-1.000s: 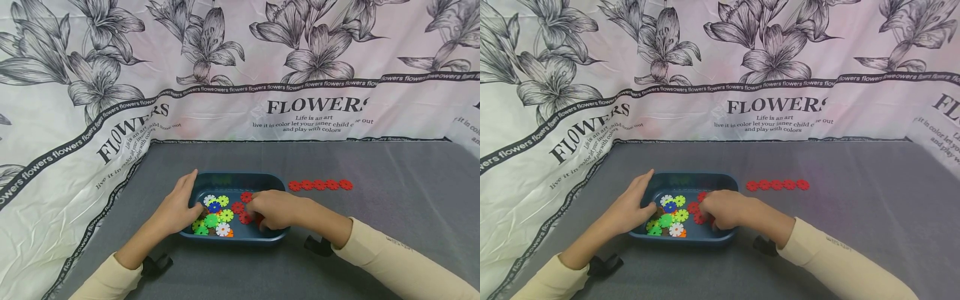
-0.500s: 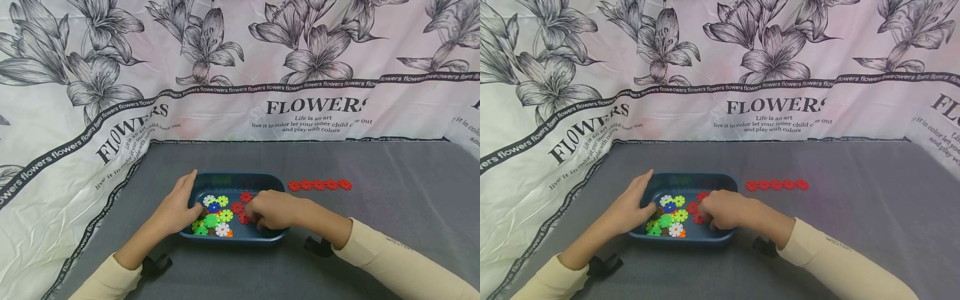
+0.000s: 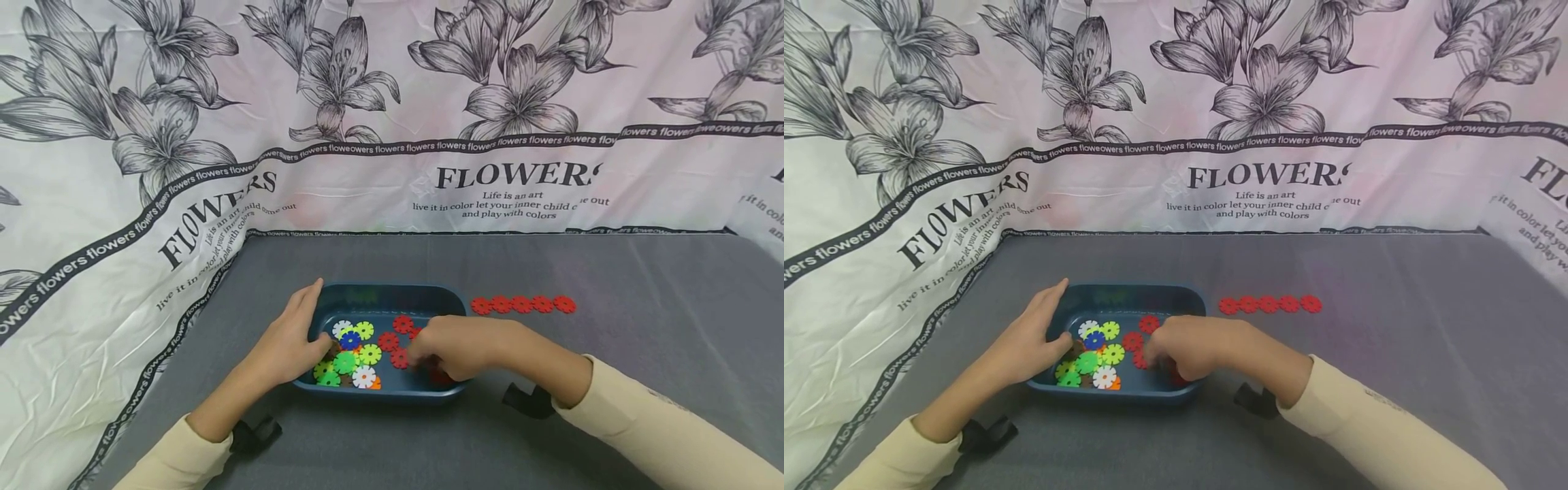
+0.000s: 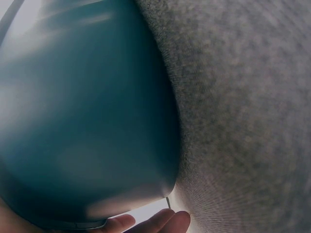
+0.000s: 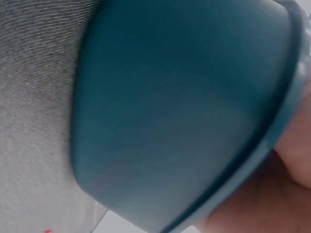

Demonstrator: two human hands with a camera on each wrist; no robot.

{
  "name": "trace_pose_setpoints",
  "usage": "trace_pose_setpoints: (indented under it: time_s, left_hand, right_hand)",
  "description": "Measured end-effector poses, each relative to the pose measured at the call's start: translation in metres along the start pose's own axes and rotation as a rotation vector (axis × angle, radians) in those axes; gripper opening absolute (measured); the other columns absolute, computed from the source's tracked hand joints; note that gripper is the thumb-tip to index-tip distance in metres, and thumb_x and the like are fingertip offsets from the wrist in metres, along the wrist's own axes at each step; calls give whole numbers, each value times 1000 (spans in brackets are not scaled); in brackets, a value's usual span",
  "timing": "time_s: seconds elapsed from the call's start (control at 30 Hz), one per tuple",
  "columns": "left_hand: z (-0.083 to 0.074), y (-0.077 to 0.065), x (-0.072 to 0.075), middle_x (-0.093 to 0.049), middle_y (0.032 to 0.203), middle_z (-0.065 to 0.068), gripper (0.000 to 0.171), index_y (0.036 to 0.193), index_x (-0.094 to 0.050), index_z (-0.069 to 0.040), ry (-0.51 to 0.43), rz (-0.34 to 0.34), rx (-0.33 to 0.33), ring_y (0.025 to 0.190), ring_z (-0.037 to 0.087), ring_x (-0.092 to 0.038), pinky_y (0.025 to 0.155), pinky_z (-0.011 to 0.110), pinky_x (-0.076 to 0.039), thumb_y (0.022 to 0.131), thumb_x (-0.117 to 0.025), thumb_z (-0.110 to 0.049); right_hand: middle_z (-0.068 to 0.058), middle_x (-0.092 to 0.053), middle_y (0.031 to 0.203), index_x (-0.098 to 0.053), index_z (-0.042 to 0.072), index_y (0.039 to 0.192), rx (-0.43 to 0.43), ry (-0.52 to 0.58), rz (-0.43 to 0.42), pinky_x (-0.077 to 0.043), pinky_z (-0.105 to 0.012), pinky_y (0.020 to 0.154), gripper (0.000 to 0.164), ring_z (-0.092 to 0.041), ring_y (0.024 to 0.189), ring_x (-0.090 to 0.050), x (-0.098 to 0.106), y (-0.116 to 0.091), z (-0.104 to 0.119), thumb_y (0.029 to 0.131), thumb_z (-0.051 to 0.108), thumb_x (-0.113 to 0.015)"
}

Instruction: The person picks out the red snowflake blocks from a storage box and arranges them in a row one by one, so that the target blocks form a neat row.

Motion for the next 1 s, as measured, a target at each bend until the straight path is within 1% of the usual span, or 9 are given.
trace_pose_setpoints:
  time_s: [0.07,0.13,0.27,0.33,0.4,0.57,0.7,0.83,1.0]
  left_hand:
    - [0,0,0,-20,160,23,85,161,-13,-6,-1,0,-1,137,45,-38,100,66,-39,91,-62,-14]
    - [0,0,0,-21,160,23,85,161,-14,-6,-2,-1,-2,137,45,-38,100,66,-39,91,-62,-14]
    - [0,0,0,-21,160,23,85,161,-14,-5,-1,-6,-4,136,45,-38,100,66,-39,91,-62,-14]
    - [0,0,-1,-21,160,23,85,161,-14,-5,0,-5,-3,137,45,-38,100,65,-39,91,-62,-14]
    - [0,0,-1,-20,160,23,86,161,-13,-5,1,-4,-2,137,45,-38,101,65,-39,91,-62,-13]
    - [0,0,-1,-20,160,23,86,161,-12,-6,4,-7,0,137,45,-39,101,64,-39,91,-61,-13]
    - [-1,0,-1,-20,160,23,86,161,-12,-6,4,-11,-2,137,45,-39,101,64,-39,91,-62,-13]
    - [0,0,-1,-20,160,22,86,161,-12,-6,1,-11,-3,136,44,-39,100,64,-40,91,-62,-13]
    - [0,0,-1,-20,160,23,86,161,-12,-6,4,-9,-4,135,44,-40,100,64,-40,91,-62,-13]
  right_hand:
    - [7,-66,87,-76,9,104,3,-23,7,-50,-19,66,28,-6,73,-55,1,-2,1,87,-10,-67]
    - [8,-67,86,-78,10,102,5,-58,-10,-50,-19,66,27,-5,72,-54,2,-4,2,85,-9,-70]
    - [9,-67,78,-80,11,91,47,-121,-90,-50,-18,64,21,-4,68,-54,6,-6,3,83,-7,-73]
    - [10,-66,74,-80,12,86,55,-108,-126,-50,-18,64,18,-4,68,-55,7,-6,2,83,-5,-75]
    - [10,-66,74,-80,12,85,50,-80,-141,-51,-18,65,17,-3,69,-56,8,-6,1,84,-4,-75]
    - [8,-70,83,-79,11,91,17,-33,-162,-52,-20,67,17,-5,77,-61,7,-6,-2,83,-4,-76]
    - [5,-72,89,-79,9,95,4,-21,-211,-54,-23,70,18,-8,80,-64,9,-7,-4,83,-5,-76]
    - [2,-73,89,-79,8,94,-15,13,-267,-55,-24,70,17,-8,78,-64,10,-6,-6,85,-5,-75]
    - [2,-71,84,-78,10,91,-35,93,-315,-53,-23,64,17,-7,70,-60,13,-5,-10,85,-5,-73]
Point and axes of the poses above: each hand's wrist, its own y-axis towards the middle knuckle, its own x-axis out of the back of the hand, z = x × y, the point moved 5 cm from there along y, towards the middle knuckle
